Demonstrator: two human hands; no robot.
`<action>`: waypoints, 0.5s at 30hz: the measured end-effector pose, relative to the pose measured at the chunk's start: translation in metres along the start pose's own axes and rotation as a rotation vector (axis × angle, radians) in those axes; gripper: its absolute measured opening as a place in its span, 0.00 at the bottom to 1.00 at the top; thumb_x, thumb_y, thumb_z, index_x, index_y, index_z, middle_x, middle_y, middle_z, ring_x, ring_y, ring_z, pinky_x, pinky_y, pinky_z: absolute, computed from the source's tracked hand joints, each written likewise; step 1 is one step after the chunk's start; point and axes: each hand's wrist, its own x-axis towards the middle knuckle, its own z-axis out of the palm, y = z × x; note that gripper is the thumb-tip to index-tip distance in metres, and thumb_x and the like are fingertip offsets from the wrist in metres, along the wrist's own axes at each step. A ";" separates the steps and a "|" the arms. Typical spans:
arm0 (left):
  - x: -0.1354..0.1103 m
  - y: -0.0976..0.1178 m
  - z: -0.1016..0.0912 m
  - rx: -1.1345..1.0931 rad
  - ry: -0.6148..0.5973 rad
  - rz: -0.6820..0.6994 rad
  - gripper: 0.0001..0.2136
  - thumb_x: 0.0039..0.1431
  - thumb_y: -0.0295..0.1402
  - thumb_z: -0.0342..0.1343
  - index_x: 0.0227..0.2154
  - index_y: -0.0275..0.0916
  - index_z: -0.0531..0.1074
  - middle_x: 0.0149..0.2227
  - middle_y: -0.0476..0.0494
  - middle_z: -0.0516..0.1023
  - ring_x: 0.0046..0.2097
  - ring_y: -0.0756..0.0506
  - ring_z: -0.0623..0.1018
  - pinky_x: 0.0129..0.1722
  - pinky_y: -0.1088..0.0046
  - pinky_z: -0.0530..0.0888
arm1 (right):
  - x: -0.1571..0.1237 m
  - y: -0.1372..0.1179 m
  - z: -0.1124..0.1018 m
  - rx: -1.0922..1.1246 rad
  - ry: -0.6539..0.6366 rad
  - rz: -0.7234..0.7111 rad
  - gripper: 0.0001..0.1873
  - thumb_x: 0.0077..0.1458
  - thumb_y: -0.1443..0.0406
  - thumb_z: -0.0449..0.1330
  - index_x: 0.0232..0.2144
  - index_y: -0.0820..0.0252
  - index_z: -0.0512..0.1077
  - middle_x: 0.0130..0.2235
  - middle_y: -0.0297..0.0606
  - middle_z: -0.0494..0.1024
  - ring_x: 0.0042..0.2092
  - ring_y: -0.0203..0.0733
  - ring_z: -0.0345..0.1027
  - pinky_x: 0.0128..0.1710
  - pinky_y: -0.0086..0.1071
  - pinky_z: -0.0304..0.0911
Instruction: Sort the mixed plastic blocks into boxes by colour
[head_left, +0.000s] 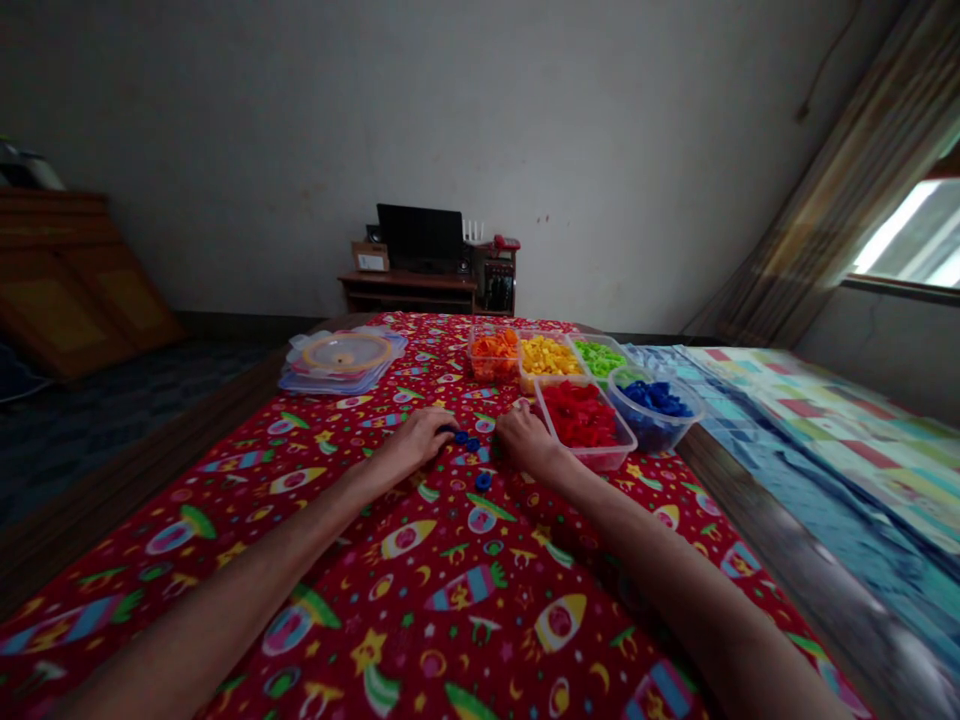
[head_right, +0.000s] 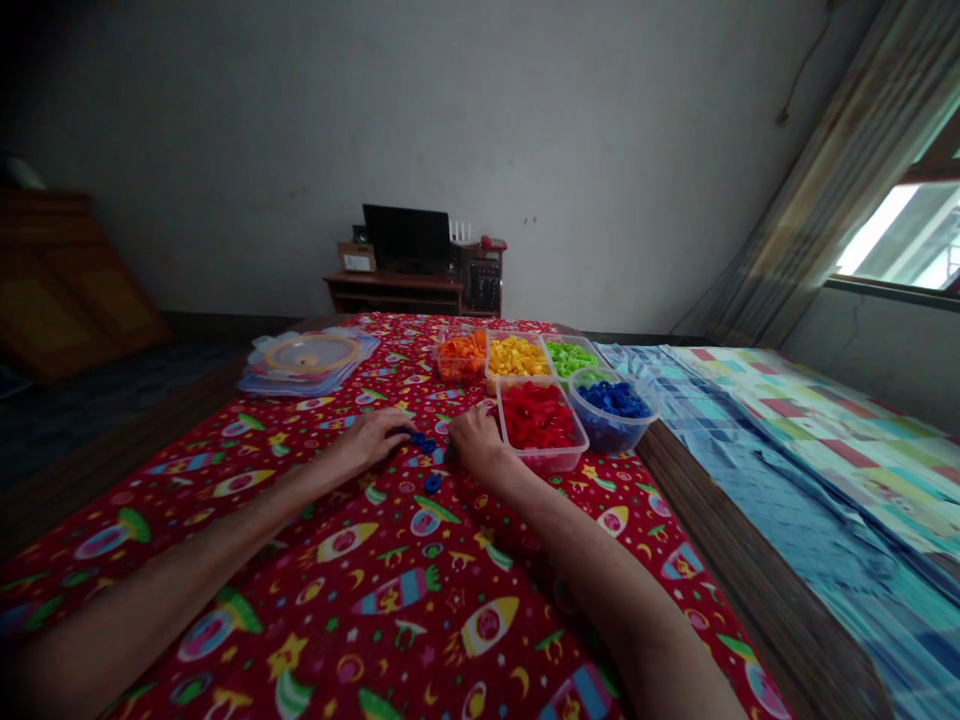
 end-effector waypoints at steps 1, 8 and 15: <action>0.001 0.003 -0.002 -0.012 -0.007 -0.015 0.07 0.51 0.28 0.53 0.29 0.38 0.77 0.32 0.42 0.79 0.37 0.44 0.77 0.41 0.68 0.73 | 0.002 0.003 0.000 0.041 0.018 -0.011 0.15 0.56 0.76 0.49 0.44 0.69 0.69 0.46 0.53 0.73 0.50 0.50 0.65 0.54 0.46 0.58; -0.002 0.019 -0.009 -0.381 0.162 -0.309 0.13 0.46 0.38 0.59 0.35 0.39 0.75 0.33 0.45 0.79 0.36 0.43 0.77 0.40 0.67 0.73 | 0.009 0.003 0.002 0.474 0.345 -0.109 0.11 0.56 0.74 0.51 0.41 0.68 0.69 0.37 0.47 0.73 0.41 0.43 0.65 0.44 0.35 0.62; 0.005 0.036 -0.003 -0.942 0.185 -0.495 0.34 0.37 0.39 0.66 0.49 0.35 0.65 0.31 0.48 0.77 0.31 0.48 0.76 0.31 0.74 0.71 | 0.011 -0.014 -0.005 0.669 0.426 -0.254 0.13 0.57 0.70 0.55 0.46 0.62 0.68 0.34 0.40 0.75 0.34 0.38 0.65 0.35 0.29 0.59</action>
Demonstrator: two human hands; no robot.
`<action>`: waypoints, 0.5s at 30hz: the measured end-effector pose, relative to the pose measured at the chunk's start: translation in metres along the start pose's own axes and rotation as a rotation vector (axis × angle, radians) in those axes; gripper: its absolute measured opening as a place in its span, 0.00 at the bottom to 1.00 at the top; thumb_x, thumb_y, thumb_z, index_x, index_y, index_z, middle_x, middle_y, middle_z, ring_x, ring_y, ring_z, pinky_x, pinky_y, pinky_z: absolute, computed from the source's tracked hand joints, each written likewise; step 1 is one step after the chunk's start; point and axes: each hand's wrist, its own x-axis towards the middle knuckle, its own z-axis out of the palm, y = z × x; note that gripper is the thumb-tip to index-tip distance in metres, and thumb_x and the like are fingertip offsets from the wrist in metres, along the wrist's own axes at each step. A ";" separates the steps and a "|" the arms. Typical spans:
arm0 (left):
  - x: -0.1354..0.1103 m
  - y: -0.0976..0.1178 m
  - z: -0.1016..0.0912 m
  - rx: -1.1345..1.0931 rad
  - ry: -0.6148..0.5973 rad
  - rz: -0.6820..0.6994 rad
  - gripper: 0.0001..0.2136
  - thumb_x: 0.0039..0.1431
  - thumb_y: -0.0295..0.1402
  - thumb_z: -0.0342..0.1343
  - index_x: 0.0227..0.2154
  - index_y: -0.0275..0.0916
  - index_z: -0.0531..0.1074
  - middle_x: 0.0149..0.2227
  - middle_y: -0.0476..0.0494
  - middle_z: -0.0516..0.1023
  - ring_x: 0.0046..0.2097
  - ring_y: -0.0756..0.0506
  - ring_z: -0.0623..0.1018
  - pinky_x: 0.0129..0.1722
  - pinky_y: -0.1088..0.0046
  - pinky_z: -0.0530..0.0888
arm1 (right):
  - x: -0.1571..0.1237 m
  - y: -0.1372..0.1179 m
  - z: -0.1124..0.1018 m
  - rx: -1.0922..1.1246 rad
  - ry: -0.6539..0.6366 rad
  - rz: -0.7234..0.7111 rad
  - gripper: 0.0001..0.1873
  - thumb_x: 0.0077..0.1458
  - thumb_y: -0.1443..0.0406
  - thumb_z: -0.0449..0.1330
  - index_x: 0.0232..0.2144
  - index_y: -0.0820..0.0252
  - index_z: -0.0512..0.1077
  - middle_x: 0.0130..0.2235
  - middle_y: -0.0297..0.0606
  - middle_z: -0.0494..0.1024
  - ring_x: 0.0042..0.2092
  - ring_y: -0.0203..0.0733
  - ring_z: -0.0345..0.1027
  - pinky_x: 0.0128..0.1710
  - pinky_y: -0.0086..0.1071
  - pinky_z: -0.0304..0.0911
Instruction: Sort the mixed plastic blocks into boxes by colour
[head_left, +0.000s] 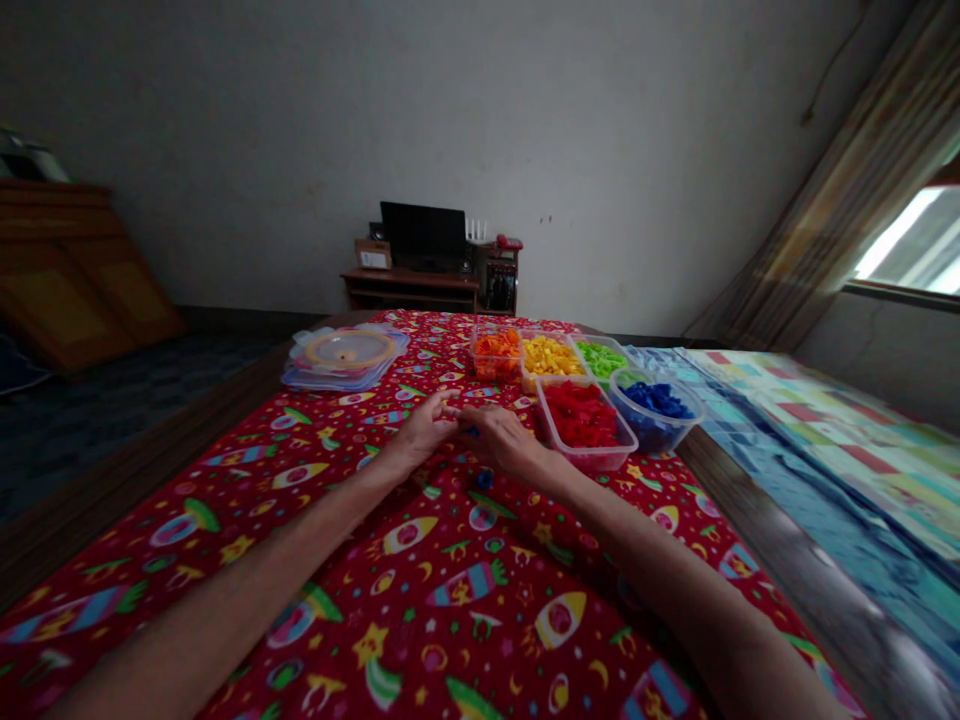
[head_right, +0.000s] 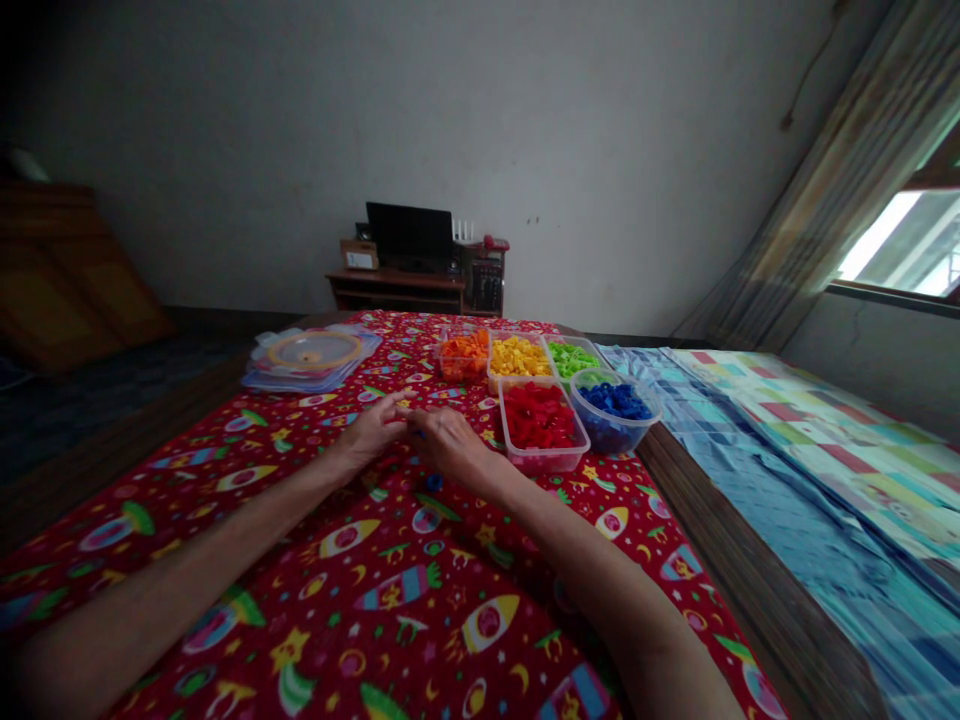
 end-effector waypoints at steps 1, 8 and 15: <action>-0.001 0.000 0.002 -0.008 -0.009 -0.013 0.34 0.36 0.39 0.66 0.49 0.35 0.64 0.31 0.48 0.77 0.30 0.48 0.76 0.30 0.74 0.72 | 0.001 0.000 0.000 0.000 -0.008 0.005 0.10 0.57 0.70 0.55 0.43 0.63 0.69 0.33 0.39 0.75 0.32 0.37 0.64 0.33 0.28 0.58; -0.011 -0.003 0.001 0.385 0.012 0.186 0.20 0.52 0.42 0.54 0.45 0.36 0.69 0.37 0.42 0.77 0.38 0.42 0.78 0.38 0.64 0.75 | 0.003 0.022 -0.059 -0.107 0.215 0.207 0.09 0.56 0.68 0.54 0.36 0.63 0.73 0.30 0.38 0.75 0.32 0.36 0.65 0.35 0.29 0.58; -0.014 -0.017 -0.007 0.834 -0.122 0.490 0.12 0.54 0.28 0.51 0.40 0.38 0.75 0.41 0.40 0.79 0.45 0.43 0.76 0.48 0.64 0.72 | -0.034 0.077 -0.155 -0.386 0.429 0.653 0.13 0.51 0.64 0.55 0.35 0.63 0.77 0.32 0.41 0.78 0.34 0.40 0.70 0.38 0.33 0.62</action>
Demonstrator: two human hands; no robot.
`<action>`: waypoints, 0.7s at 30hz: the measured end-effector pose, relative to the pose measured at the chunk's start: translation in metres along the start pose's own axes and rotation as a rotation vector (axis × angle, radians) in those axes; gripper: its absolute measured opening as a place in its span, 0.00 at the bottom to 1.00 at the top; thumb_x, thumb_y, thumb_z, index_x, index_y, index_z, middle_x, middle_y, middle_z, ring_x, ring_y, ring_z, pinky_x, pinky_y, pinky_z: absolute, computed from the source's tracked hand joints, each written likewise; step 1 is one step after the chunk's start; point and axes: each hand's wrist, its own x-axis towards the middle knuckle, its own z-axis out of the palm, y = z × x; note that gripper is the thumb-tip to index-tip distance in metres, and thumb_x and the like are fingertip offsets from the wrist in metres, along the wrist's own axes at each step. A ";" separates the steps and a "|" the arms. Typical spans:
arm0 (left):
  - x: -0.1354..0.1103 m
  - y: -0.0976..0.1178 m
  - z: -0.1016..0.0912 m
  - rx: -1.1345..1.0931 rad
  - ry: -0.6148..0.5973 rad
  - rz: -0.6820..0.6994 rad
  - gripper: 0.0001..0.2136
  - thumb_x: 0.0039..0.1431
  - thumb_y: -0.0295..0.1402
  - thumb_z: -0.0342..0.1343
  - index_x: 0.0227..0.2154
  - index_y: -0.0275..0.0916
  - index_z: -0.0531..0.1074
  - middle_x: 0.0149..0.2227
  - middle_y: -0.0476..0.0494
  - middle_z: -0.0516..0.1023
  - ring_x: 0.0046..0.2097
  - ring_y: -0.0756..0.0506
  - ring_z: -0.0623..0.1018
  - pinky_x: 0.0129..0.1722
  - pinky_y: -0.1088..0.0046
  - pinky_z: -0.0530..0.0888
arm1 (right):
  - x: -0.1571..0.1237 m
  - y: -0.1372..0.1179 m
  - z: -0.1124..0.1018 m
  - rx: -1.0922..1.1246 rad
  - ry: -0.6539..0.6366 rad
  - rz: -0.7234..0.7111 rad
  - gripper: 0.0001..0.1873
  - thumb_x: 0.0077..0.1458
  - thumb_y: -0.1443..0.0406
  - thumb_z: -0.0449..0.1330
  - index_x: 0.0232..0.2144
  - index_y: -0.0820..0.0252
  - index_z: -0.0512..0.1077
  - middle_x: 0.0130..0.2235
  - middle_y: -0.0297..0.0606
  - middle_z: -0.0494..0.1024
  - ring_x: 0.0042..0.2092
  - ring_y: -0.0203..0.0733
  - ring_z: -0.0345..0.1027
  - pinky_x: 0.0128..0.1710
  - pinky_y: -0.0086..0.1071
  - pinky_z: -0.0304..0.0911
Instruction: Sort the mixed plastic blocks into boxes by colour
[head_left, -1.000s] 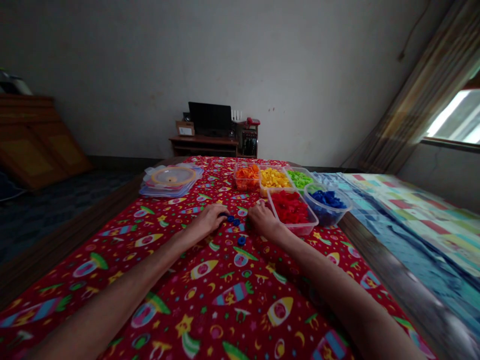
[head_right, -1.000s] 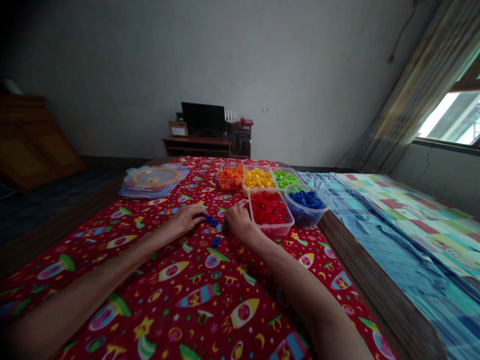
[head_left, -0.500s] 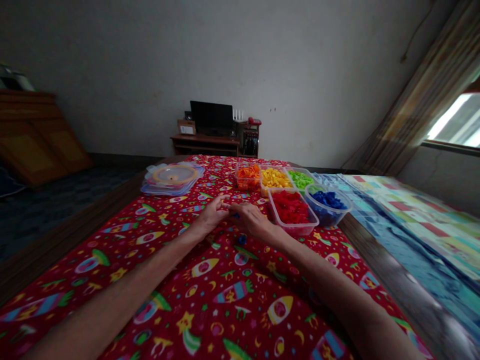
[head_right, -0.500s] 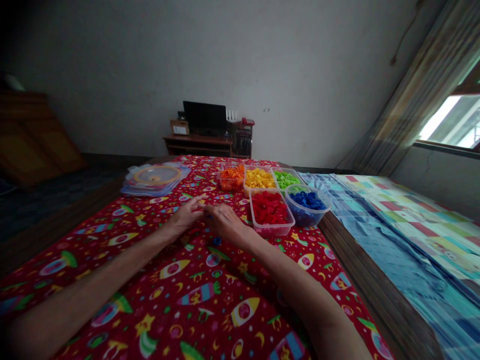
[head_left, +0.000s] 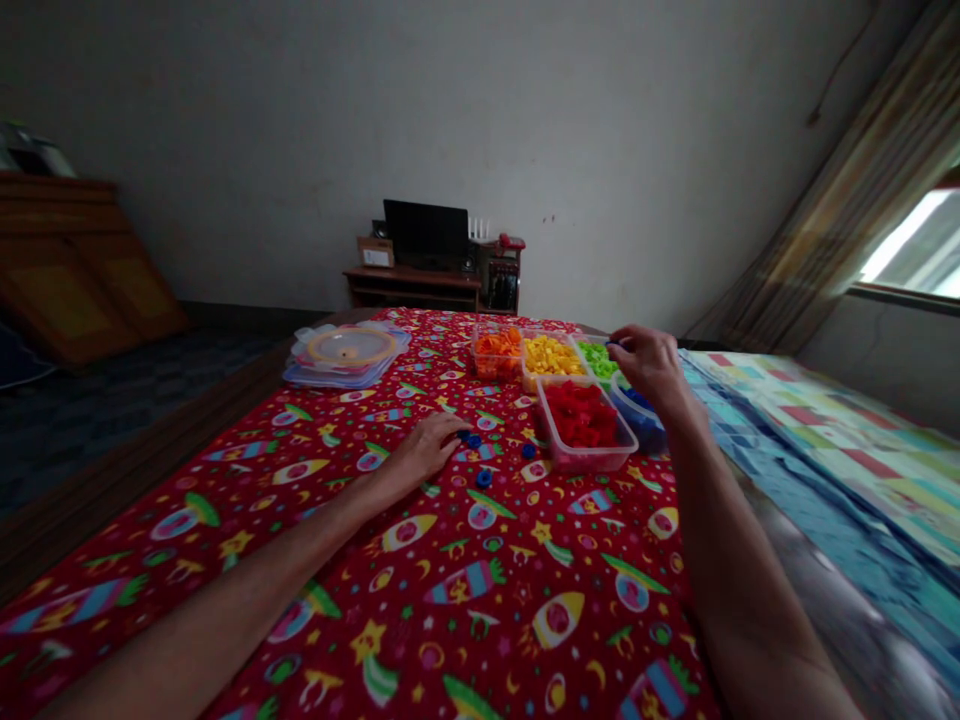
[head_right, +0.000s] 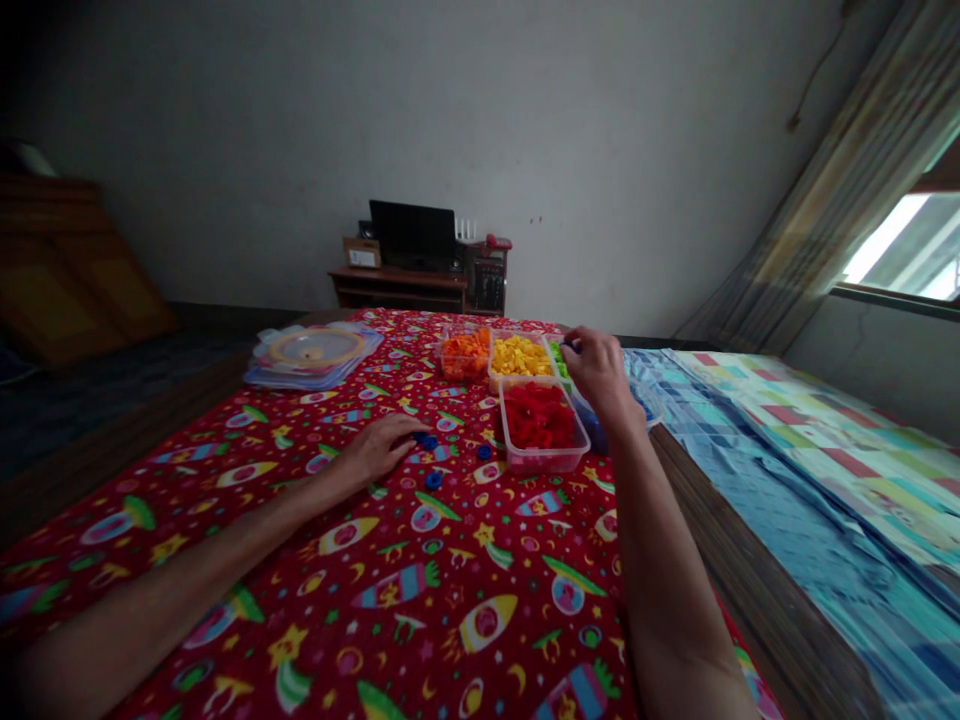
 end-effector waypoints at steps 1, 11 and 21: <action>0.000 -0.001 0.000 0.009 -0.005 0.008 0.11 0.55 0.28 0.51 0.39 0.38 0.76 0.40 0.40 0.79 0.44 0.43 0.76 0.47 0.64 0.72 | 0.002 0.012 -0.004 -0.045 0.008 0.044 0.13 0.50 0.64 0.55 0.35 0.63 0.77 0.31 0.42 0.78 0.34 0.41 0.70 0.38 0.34 0.62; 0.001 0.014 -0.005 0.037 -0.021 -0.057 0.18 0.55 0.32 0.53 0.50 0.38 0.71 0.46 0.39 0.75 0.46 0.42 0.76 0.47 0.64 0.73 | -0.001 0.055 -0.014 -0.226 -0.093 0.224 0.14 0.50 0.64 0.55 0.33 0.65 0.78 0.30 0.46 0.79 0.34 0.47 0.71 0.36 0.38 0.64; -0.003 0.007 0.002 0.025 -0.112 0.203 0.10 0.60 0.33 0.51 0.42 0.38 0.74 0.42 0.39 0.77 0.46 0.44 0.75 0.48 0.66 0.71 | -0.030 -0.067 0.012 -0.111 -0.549 -0.348 0.14 0.55 0.73 0.51 0.38 0.64 0.75 0.36 0.42 0.79 0.33 0.37 0.70 0.35 0.29 0.63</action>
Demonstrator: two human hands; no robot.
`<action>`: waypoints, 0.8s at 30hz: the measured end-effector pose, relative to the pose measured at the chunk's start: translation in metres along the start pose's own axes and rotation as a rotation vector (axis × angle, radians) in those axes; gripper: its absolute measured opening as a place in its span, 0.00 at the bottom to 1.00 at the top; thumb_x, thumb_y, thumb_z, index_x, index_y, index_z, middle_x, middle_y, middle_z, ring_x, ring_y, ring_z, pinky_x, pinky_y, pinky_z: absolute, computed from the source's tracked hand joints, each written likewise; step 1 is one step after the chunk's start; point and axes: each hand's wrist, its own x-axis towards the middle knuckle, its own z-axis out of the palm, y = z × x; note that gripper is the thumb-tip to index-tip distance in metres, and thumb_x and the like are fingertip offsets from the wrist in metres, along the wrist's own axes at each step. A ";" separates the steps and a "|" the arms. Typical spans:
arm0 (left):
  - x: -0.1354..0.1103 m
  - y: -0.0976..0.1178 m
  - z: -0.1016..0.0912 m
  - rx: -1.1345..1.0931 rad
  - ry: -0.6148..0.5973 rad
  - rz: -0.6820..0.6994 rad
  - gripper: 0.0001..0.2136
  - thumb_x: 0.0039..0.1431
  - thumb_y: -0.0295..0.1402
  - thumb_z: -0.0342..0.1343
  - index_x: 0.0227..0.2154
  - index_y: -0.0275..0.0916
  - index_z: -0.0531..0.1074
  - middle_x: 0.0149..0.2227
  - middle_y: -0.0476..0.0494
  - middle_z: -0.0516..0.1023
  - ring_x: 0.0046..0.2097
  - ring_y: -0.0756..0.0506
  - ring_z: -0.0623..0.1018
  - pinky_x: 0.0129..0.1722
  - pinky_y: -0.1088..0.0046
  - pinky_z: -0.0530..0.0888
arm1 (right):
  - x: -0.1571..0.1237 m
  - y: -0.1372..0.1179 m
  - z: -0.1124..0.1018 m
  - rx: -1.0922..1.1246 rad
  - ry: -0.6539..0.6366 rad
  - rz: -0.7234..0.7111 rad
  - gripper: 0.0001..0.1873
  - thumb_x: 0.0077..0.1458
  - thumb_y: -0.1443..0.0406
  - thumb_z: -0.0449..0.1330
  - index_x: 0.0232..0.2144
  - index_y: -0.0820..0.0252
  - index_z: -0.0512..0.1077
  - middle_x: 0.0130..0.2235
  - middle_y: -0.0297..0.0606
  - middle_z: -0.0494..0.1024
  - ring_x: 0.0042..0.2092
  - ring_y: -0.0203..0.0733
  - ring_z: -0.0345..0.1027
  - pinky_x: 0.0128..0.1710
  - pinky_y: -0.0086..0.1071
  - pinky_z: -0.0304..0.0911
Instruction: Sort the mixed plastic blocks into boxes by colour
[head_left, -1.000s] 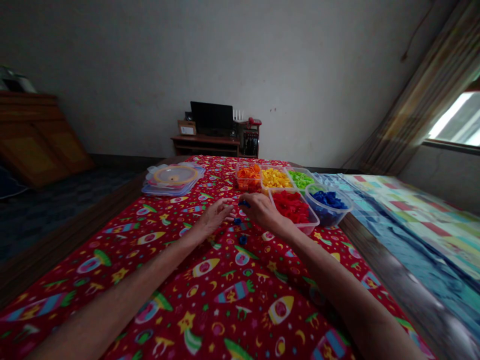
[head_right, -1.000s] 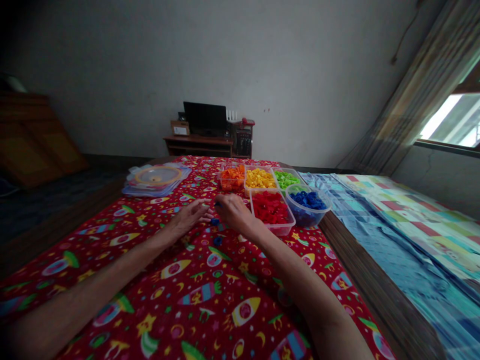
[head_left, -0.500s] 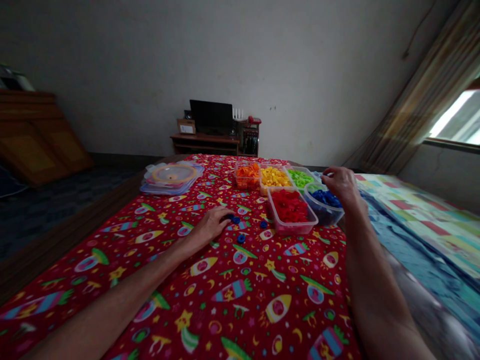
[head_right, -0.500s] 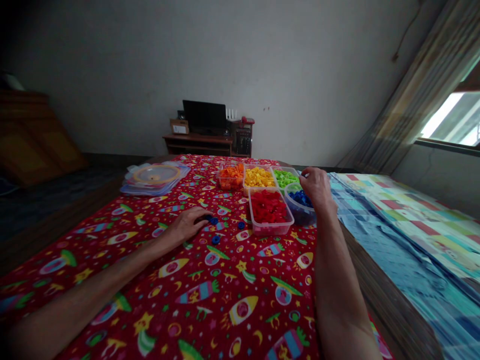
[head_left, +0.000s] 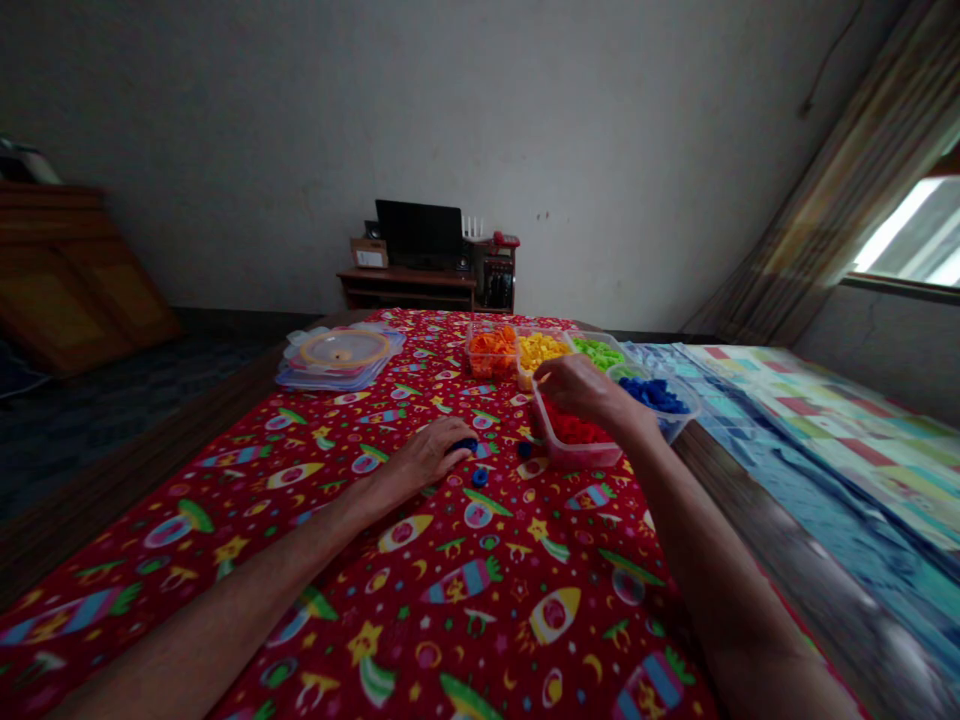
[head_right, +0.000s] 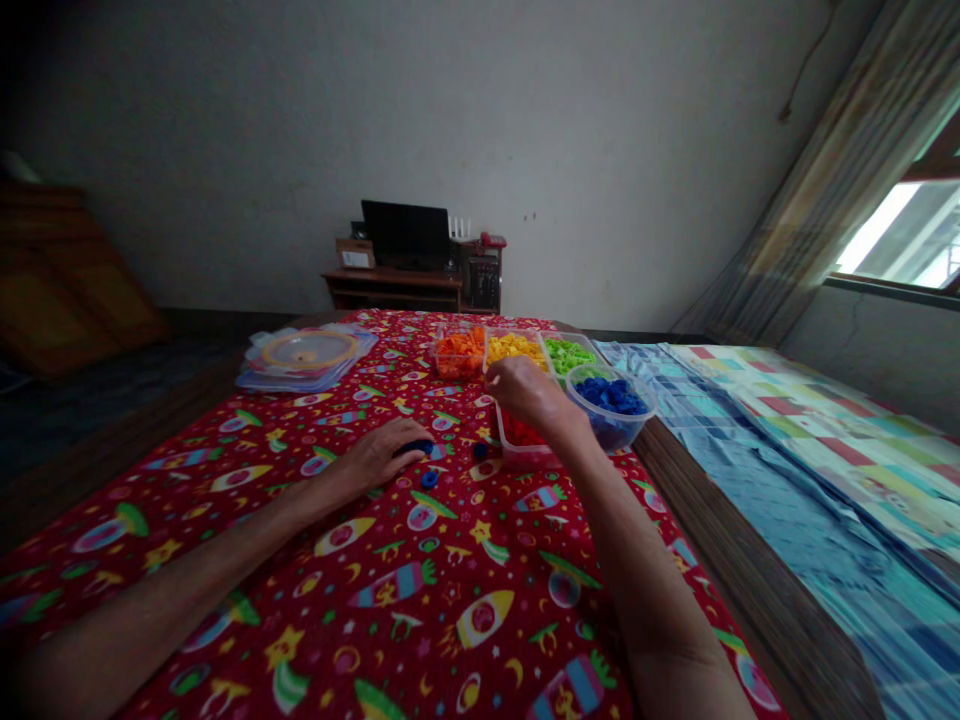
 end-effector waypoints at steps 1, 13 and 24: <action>0.001 0.001 -0.002 0.001 0.000 -0.012 0.10 0.60 0.33 0.52 0.41 0.38 0.74 0.41 0.39 0.77 0.44 0.44 0.75 0.46 0.67 0.72 | -0.001 -0.017 0.007 -0.077 -0.077 -0.070 0.14 0.55 0.74 0.50 0.39 0.64 0.75 0.37 0.44 0.78 0.35 0.38 0.70 0.35 0.30 0.64; 0.003 0.052 -0.014 0.016 -0.233 -0.048 0.09 0.57 0.32 0.54 0.40 0.40 0.74 0.40 0.43 0.78 0.41 0.44 0.76 0.43 0.71 0.71 | -0.013 -0.081 0.050 -0.300 -0.395 -0.148 0.13 0.59 0.73 0.51 0.42 0.66 0.73 0.44 0.49 0.77 0.45 0.46 0.73 0.40 0.34 0.68; 0.000 0.026 -0.008 -0.112 -0.088 -0.239 0.12 0.54 0.36 0.55 0.41 0.41 0.75 0.38 0.45 0.80 0.40 0.44 0.77 0.42 0.69 0.73 | -0.011 -0.051 0.070 -0.032 -0.075 -0.263 0.10 0.56 0.74 0.53 0.41 0.67 0.69 0.39 0.45 0.73 0.40 0.41 0.66 0.44 0.34 0.63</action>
